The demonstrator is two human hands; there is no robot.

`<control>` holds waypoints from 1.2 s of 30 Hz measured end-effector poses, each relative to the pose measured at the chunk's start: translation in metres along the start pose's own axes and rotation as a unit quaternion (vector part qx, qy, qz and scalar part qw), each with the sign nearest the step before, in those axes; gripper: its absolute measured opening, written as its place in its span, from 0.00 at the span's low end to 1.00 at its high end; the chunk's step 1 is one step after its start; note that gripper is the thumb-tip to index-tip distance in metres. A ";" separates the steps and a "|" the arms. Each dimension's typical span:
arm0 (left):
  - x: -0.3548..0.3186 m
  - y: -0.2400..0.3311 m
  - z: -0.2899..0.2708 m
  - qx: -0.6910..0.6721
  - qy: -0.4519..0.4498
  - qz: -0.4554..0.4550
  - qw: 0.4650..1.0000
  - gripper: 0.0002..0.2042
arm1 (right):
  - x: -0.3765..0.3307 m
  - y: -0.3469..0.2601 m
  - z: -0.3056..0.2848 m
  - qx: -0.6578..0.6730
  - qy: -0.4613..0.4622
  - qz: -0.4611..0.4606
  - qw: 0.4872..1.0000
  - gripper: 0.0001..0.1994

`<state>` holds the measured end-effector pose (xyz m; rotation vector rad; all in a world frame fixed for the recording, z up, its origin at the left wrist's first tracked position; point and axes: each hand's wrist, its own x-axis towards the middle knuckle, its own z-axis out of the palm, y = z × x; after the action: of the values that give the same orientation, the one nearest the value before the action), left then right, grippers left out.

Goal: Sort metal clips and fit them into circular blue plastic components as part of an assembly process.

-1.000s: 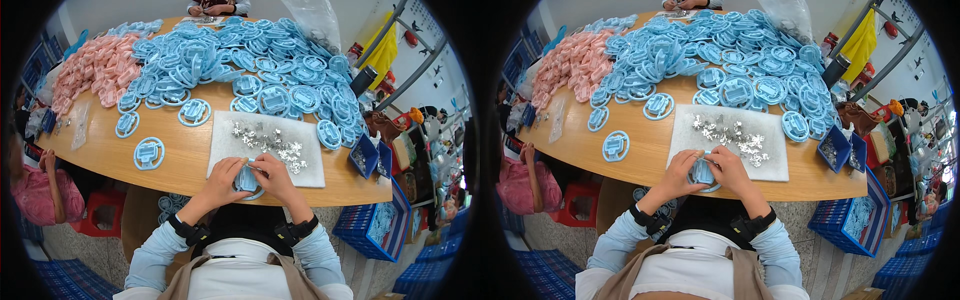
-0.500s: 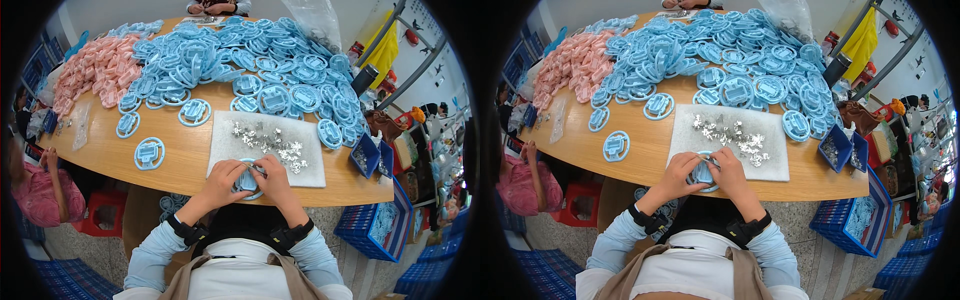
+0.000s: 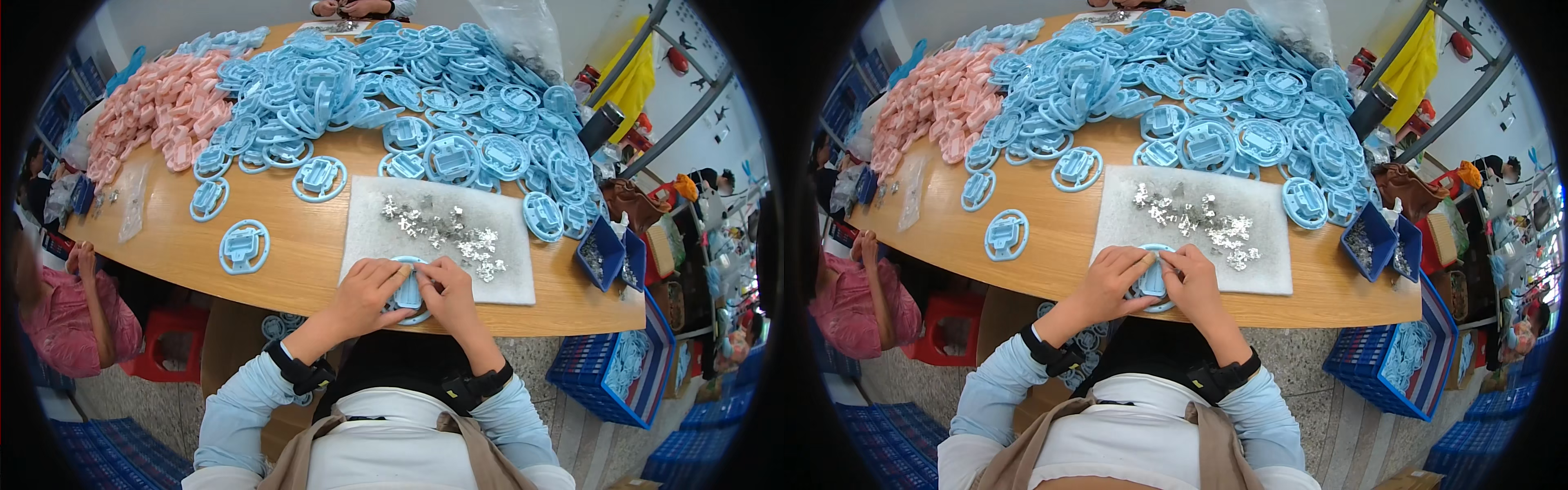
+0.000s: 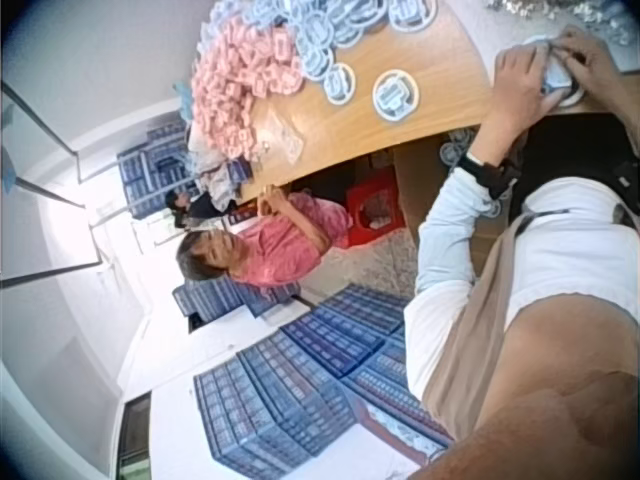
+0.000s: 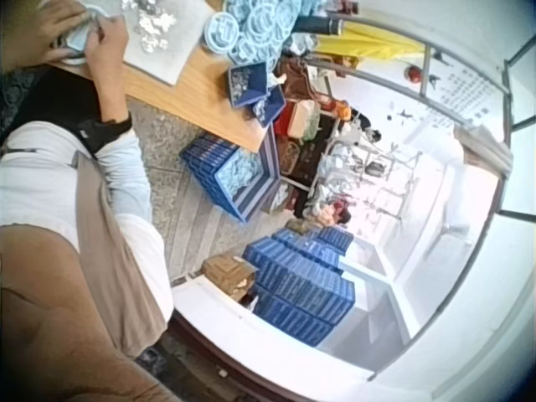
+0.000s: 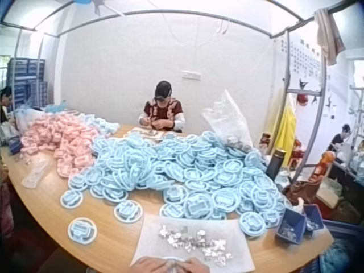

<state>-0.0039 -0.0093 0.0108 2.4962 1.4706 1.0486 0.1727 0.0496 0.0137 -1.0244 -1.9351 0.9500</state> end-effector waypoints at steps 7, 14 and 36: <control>0.011 0.001 0.000 -0.043 -0.003 -0.040 0.998 0.31 | 0.010 -0.005 0.004 -0.154 -0.021 -0.009 0.988 0.10; 0.025 0.001 0.002 -0.059 0.031 -0.119 0.991 0.31 | -0.008 -0.024 -0.015 -0.218 0.014 0.013 0.976 0.21; -0.002 0.038 -0.016 -0.637 0.055 -0.458 0.617 0.20 | -0.020 -0.023 0.004 0.244 0.053 0.136 0.959 0.20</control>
<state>0.0153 -0.0360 0.0360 0.5495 1.0183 1.2312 0.1701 0.0214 0.0265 -1.0287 -1.3867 1.4094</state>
